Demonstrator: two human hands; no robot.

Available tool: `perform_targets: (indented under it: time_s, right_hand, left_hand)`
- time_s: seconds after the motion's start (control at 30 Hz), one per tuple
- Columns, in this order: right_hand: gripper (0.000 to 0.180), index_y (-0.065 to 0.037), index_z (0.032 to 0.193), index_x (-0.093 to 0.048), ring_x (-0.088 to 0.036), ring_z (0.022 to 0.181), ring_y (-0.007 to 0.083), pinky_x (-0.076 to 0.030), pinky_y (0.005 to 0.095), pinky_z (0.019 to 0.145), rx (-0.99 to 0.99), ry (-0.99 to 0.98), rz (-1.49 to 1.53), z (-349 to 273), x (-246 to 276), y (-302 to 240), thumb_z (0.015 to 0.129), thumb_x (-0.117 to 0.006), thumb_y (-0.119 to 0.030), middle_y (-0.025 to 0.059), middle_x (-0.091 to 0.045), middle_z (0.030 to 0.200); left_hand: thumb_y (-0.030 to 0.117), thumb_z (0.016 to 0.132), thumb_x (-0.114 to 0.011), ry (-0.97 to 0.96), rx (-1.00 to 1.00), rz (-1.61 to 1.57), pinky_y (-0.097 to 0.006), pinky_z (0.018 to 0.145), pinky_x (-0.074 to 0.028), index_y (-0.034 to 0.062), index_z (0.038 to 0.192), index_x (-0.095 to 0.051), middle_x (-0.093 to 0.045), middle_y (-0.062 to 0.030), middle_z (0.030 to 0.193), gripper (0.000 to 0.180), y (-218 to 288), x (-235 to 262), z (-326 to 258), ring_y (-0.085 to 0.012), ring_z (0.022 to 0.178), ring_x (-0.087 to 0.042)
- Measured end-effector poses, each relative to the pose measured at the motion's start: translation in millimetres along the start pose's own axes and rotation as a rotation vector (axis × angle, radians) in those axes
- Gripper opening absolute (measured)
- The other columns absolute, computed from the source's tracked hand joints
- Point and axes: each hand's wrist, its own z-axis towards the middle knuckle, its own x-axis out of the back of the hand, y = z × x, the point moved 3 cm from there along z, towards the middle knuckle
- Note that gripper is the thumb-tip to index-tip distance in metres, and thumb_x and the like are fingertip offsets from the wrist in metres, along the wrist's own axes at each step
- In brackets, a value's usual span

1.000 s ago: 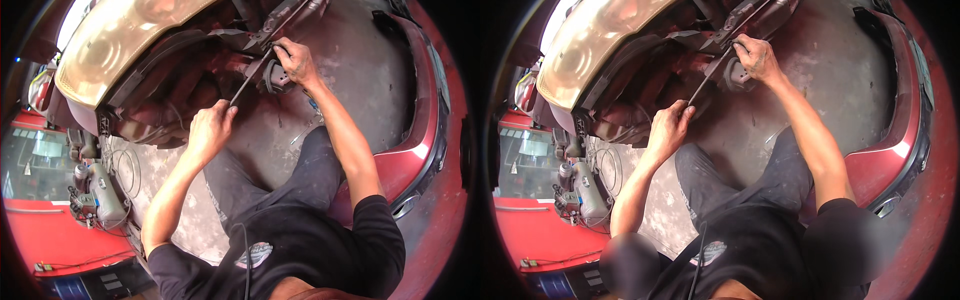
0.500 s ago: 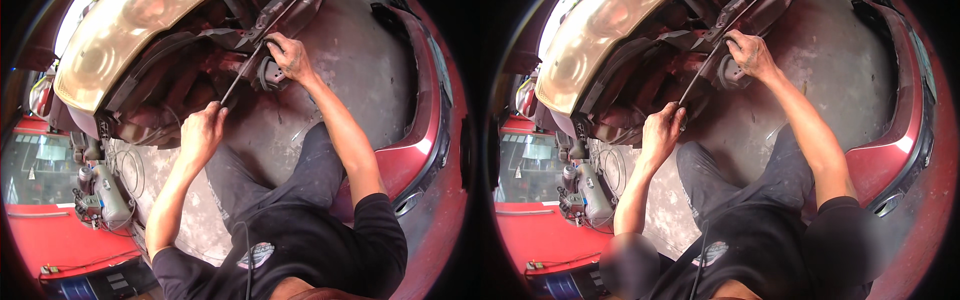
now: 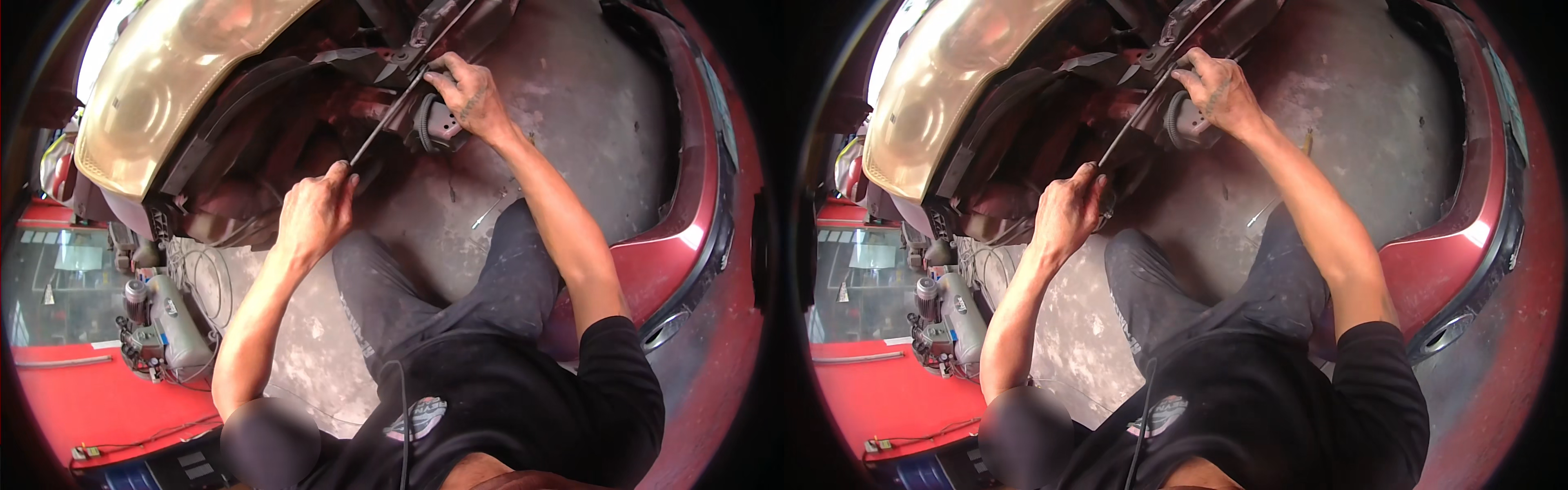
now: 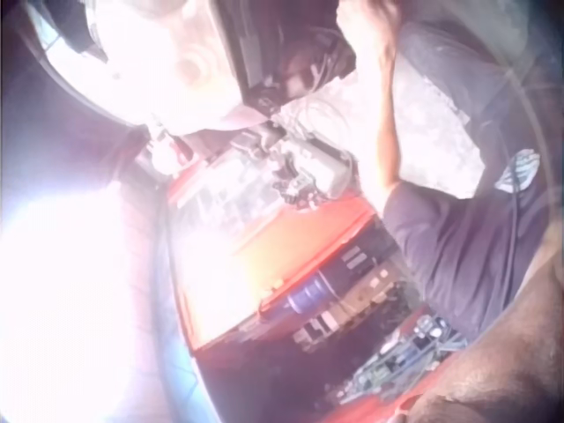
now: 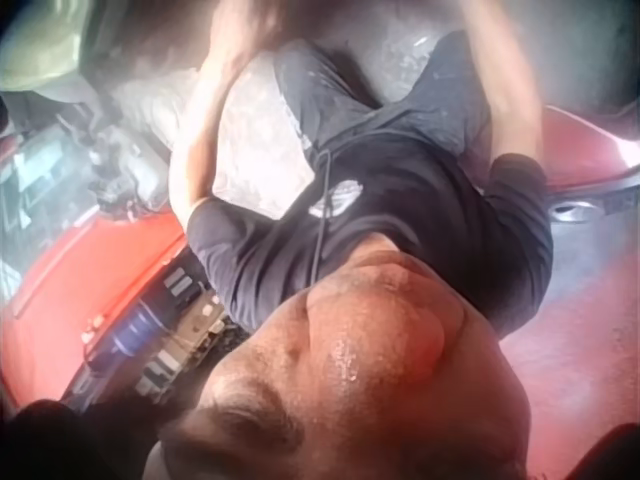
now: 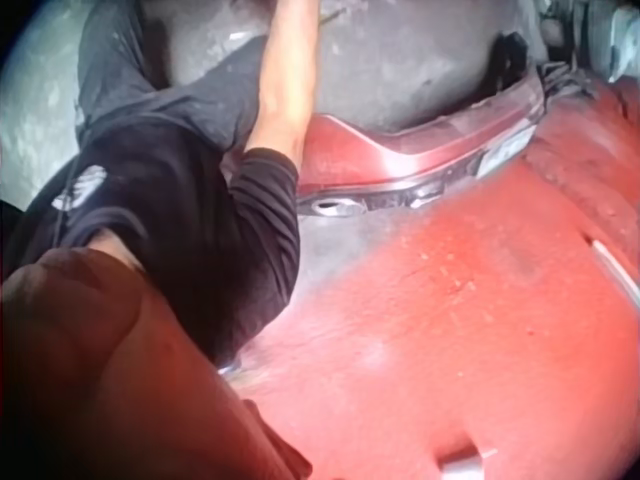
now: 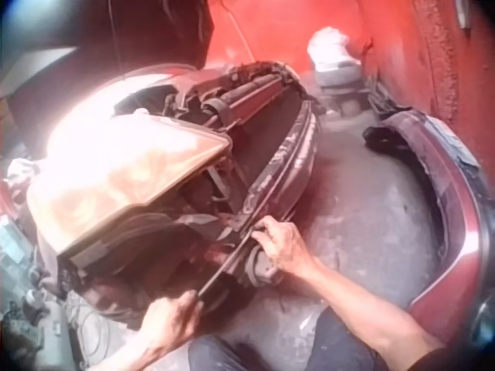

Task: The person uses a metal rod to pry and adjust components within the front bumper and headlight area of a red car. They manipulate the headlight assembly and internal wiring while sitting on the garage floor.

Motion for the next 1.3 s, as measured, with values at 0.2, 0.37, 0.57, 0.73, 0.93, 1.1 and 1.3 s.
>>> perform_targets:
  time_s: [0.2,0.37,0.57,0.73,0.93,1.1,1.3]
  right_hand:
    - [0.02,0.005,0.106,-0.06,-0.064,0.055,0.0271,-0.06,0.0403,0.045,-0.014,-0.028,-0.067,0.4,1.2,-2.6,0.098,-0.062,-0.013,0.0137,-0.056,0.061]
    - [0.018,0.003,0.102,-0.059,-0.064,0.059,0.0329,-0.053,0.042,0.053,0.063,0.012,-0.163,0.7,3.6,2.0,0.096,-0.064,-0.014,0.0169,-0.059,0.063]
    - [0.015,0.001,0.1,-0.057,-0.062,0.064,0.0393,-0.049,0.0449,0.064,0.043,0.072,-0.187,-0.1,5.6,6.8,0.093,-0.067,-0.008,0.019,-0.059,0.064]
    - [0.016,0.001,0.101,-0.058,-0.06,0.062,0.038,-0.046,0.0447,0.061,0.068,0.072,-0.12,-2.0,1.9,8.9,0.094,-0.066,-0.011,0.0179,-0.055,0.062]
    - [0.019,-0.001,0.101,-0.059,-0.058,0.058,0.0323,-0.047,0.0414,0.061,0.072,0.04,-0.117,-4.4,12.3,9.4,0.094,-0.068,-0.016,0.0159,-0.054,0.061]
    - [0.021,0.0,0.104,-0.063,-0.049,0.062,0.0098,-0.041,0.0287,0.057,-0.346,0.181,0.36,-50.3,86.6,50.3,0.091,-0.061,-0.017,0.0023,-0.06,0.073]
    - [0.025,-0.001,0.103,-0.059,-0.036,0.061,0.0094,-0.033,0.0263,0.056,-0.755,0.485,0.963,-174.7,100.3,138.1,0.097,-0.049,-0.023,0.0059,-0.055,0.087]
  left_hand:
    - [0.017,0.096,-0.064,-0.037,-0.054,-0.021,-0.052,0.058,-0.049,0.0037,0.09,-0.058,-0.061,-0.0213,0.062,0.015,-15.3,1.0,6.8,-0.0447,0.065,-0.063]
    - [0.017,0.096,-0.064,-0.052,-0.113,-0.029,-0.052,0.058,-0.048,0.0037,0.089,-0.057,-0.06,-0.022,0.062,0.016,-22.8,0.5,12.7,-0.0449,0.065,-0.062]
    - [0.019,0.097,-0.064,-0.044,-0.135,0.01,-0.053,0.059,-0.048,0.0055,0.091,-0.059,-0.061,-0.0216,0.063,0.015,-24.8,1.0,22.8,-0.0445,0.066,-0.063]
    - [0.017,0.098,-0.061,-0.015,-0.068,-0.094,-0.047,0.06,-0.047,0.0022,0.095,-0.059,-0.058,-0.0248,0.067,0.015,-28.0,-9.0,21.7,-0.0471,0.068,-0.06]
    - [0.018,0.102,-0.059,0.135,0.063,-0.291,-0.035,0.053,-0.044,-0.0012,0.098,-0.061,-0.059,-0.0139,0.063,0.02,-23.6,-6.8,-13.5,-0.0223,0.053,-0.061]
    - [0.021,0.103,-0.061,0.21,0.287,-0.532,-0.027,0.053,-0.044,0.0003,0.104,-0.065,-0.061,-0.0041,0.067,0.021,-13.0,-22.8,-52.5,-0.011,0.056,-0.057]
    - [0.028,0.103,-0.064,0.015,0.57,-0.83,-0.022,0.048,-0.037,0.0046,0.107,-0.064,-0.056,0.0022,0.068,0.024,12.5,-107.0,-116.0,-0.0052,0.054,-0.049]
